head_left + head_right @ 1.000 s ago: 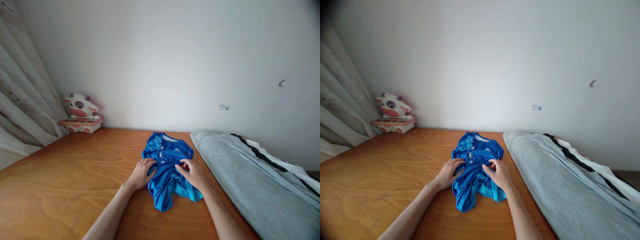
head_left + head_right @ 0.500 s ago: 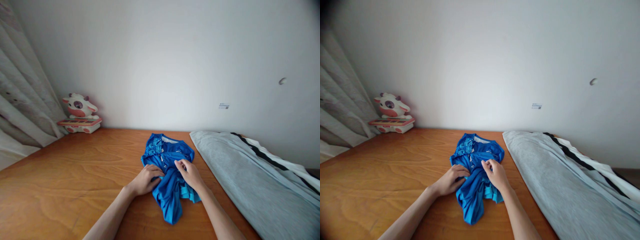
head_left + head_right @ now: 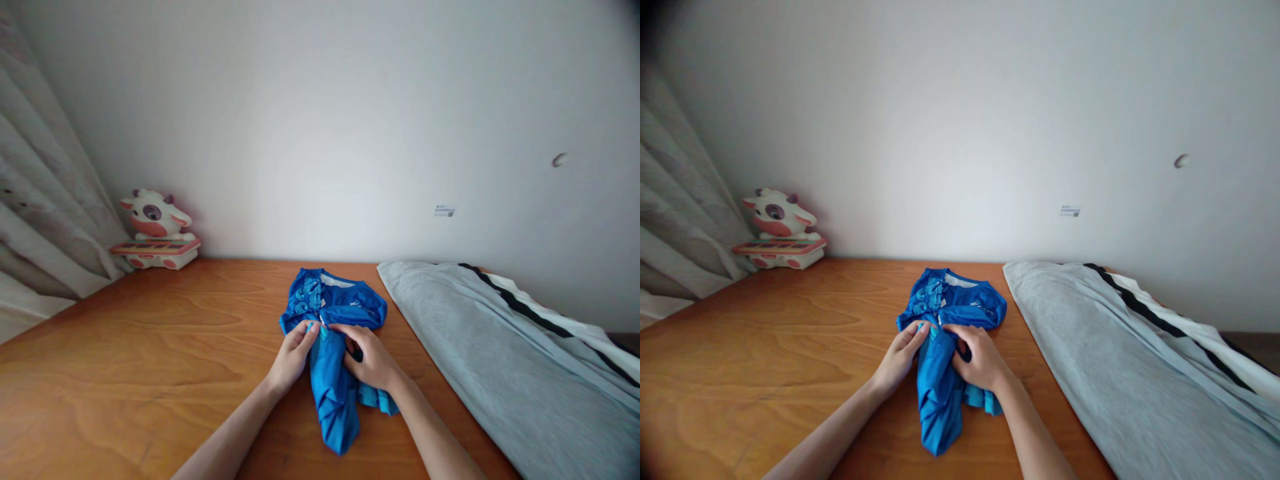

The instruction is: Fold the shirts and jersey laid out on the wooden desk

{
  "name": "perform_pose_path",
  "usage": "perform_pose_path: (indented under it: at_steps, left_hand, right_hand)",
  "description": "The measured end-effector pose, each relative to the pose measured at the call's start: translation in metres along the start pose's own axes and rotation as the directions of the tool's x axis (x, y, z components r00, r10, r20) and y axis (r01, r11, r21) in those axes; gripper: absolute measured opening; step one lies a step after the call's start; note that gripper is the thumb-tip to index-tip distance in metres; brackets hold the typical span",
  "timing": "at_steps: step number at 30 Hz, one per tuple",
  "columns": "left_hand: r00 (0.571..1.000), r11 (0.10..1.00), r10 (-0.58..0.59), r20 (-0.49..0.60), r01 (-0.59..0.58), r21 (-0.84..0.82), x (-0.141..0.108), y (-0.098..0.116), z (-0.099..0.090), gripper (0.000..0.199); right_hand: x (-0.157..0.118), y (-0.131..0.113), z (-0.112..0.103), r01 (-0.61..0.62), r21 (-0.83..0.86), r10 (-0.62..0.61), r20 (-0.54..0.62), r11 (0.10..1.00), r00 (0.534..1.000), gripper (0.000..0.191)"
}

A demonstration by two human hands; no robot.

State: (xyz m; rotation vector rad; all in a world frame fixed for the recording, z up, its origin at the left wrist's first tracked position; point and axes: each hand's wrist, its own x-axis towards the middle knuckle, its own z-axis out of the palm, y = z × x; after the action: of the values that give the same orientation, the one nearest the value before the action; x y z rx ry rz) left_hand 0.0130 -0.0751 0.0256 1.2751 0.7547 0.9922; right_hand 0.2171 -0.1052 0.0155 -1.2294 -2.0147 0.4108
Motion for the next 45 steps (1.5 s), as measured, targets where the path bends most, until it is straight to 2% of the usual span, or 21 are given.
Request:
perform_pose_path:
  at_steps: [2, 4, 7, 10, 12, 14, 16, 18, 21, 24, 26, 30, 33, 35, 36, 37, 39, 40, 41, 43, 45]
  left_hand:
    - [0.999, 1.000, -0.005, 0.047, 0.005, 0.010, -0.001, 0.000, 0.000, 0.054]
    - [0.996, 0.999, -0.004, 0.086, -0.001, 0.052, -0.002, 0.001, -0.002, 0.054]
    - [0.995, 0.981, 0.052, 0.082, -0.067, 0.184, 0.000, 0.002, -0.006, 0.057]
    - [0.988, 0.908, 0.148, 0.034, -0.150, 0.392, 0.003, -0.001, -0.012, 0.057]
    - [0.981, 0.802, 0.186, 0.061, -0.187, 0.568, 0.005, -0.004, -0.018, 0.050]
    - [0.968, 0.631, 0.212, 0.137, -0.243, 0.737, 0.006, -0.009, -0.025, 0.041]
    - [0.956, 0.453, 0.228, 0.187, -0.274, 0.848, 0.006, -0.014, -0.031, 0.041]
    - [0.960, 0.345, 0.222, 0.174, -0.244, 0.906, 0.007, -0.018, -0.039, 0.045]
    - [0.974, 0.275, 0.199, 0.106, -0.159, 0.948, 0.012, -0.024, -0.053, 0.046]
    - [0.973, 0.243, 0.228, 0.013, -0.069, 0.968, 0.018, -0.029, -0.073, 0.044]
    - [0.962, 0.214, 0.266, -0.067, 0.009, 0.977, 0.021, -0.030, -0.088, 0.043]
    - [0.909, 0.166, 0.368, -0.195, 0.143, 0.976, 0.023, -0.024, -0.108, 0.042]
    - [0.873, 0.194, 0.466, -0.144, 0.059, 0.979, 0.021, -0.012, -0.102, 0.036]
    - [0.894, 0.249, 0.439, -0.086, -0.030, 0.968, 0.018, -0.005, -0.090, 0.030]
    - [0.916, 0.280, 0.397, -0.055, -0.065, 0.958, 0.016, -0.002, -0.082, 0.030]
    - [0.936, 0.306, 0.351, -0.014, -0.101, 0.947, 0.014, 0.001, -0.075, 0.032]
    - [0.954, 0.336, 0.284, 0.099, -0.196, 0.921, 0.010, 0.004, -0.063, 0.034]
    - [0.949, 0.345, 0.272, 0.161, -0.253, 0.904, 0.008, 0.006, -0.058, 0.035]
    - [0.939, 0.356, 0.271, 0.212, -0.303, 0.884, 0.006, 0.008, -0.055, 0.034]
    - [0.925, 0.389, 0.267, 0.272, -0.361, 0.848, 0.002, 0.012, -0.052, 0.035]
    - [0.915, 0.415, 0.255, 0.312, -0.395, 0.819, -0.001, 0.016, -0.051, 0.042]
  right_hand:
    - [0.000, -0.004, 0.003, -0.002, -0.004, 0.002, 0.051, 1.000, 0.999, 0.030]
    - [0.000, -0.003, 0.005, -0.046, 0.009, 0.045, 0.027, 0.999, 0.999, 0.019]
    - [0.002, 0.000, 0.005, -0.099, 0.102, 0.109, -0.097, 0.990, 0.989, 0.016]
    - [0.003, 0.001, 0.000, -0.099, 0.186, 0.140, -0.222, 0.978, 0.965, 0.012]
    - [0.004, 0.001, -0.001, -0.102, 0.222, 0.164, -0.279, 0.970, 0.946, 0.011]
    - [0.005, 0.002, -0.002, -0.115, 0.269, 0.198, -0.306, 0.956, 0.931, 0.011]
    - [0.005, 0.005, -0.002, -0.139, 0.327, 0.244, -0.308, 0.935, 0.920, 0.012]
    - [0.006, 0.012, -0.003, -0.166, 0.389, 0.302, -0.322, 0.906, 0.897, 0.015]
    - [0.007, 0.031, -0.008, -0.189, 0.476, 0.411, -0.419, 0.859, 0.809, 0.023]
    - [0.007, 0.056, -0.015, -0.185, 0.545, 0.517, -0.554, 0.818, 0.653, 0.034]
    - [0.004, 0.073, -0.019, -0.185, 0.568, 0.558, -0.602, 0.802, 0.571, 0.038]
    - [-0.004, 0.100, -0.026, -0.247, 0.552, 0.596, -0.644, 0.796, 0.481, 0.045]
    - [-0.008, 0.102, -0.029, -0.312, 0.505, 0.593, -0.675, 0.805, 0.438, 0.046]
    - [-0.008, 0.089, -0.029, -0.344, 0.450, 0.565, -0.680, 0.824, 0.467, 0.044]
    - [-0.008, 0.079, -0.028, -0.352, 0.407, 0.538, -0.657, 0.843, 0.528, 0.042]
    - [-0.007, 0.067, -0.026, -0.350, 0.348, 0.493, -0.610, 0.870, 0.620, 0.041]
    - [-0.005, 0.040, -0.020, -0.275, 0.208, 0.339, -0.412, 0.939, 0.846, 0.040]
    - [-0.004, 0.028, -0.016, -0.210, 0.137, 0.242, -0.297, 0.968, 0.924, 0.040]
    - [-0.003, 0.018, -0.011, -0.145, 0.080, 0.159, -0.200, 0.986, 0.967, 0.045]
    - [-0.001, 0.006, 0.000, -0.053, -0.003, 0.052, -0.076, 0.999, 0.996, 0.052]
    - [0.001, 0.005, 0.007, -0.039, -0.016, 0.038, -0.045, 0.999, 0.998, 0.033]
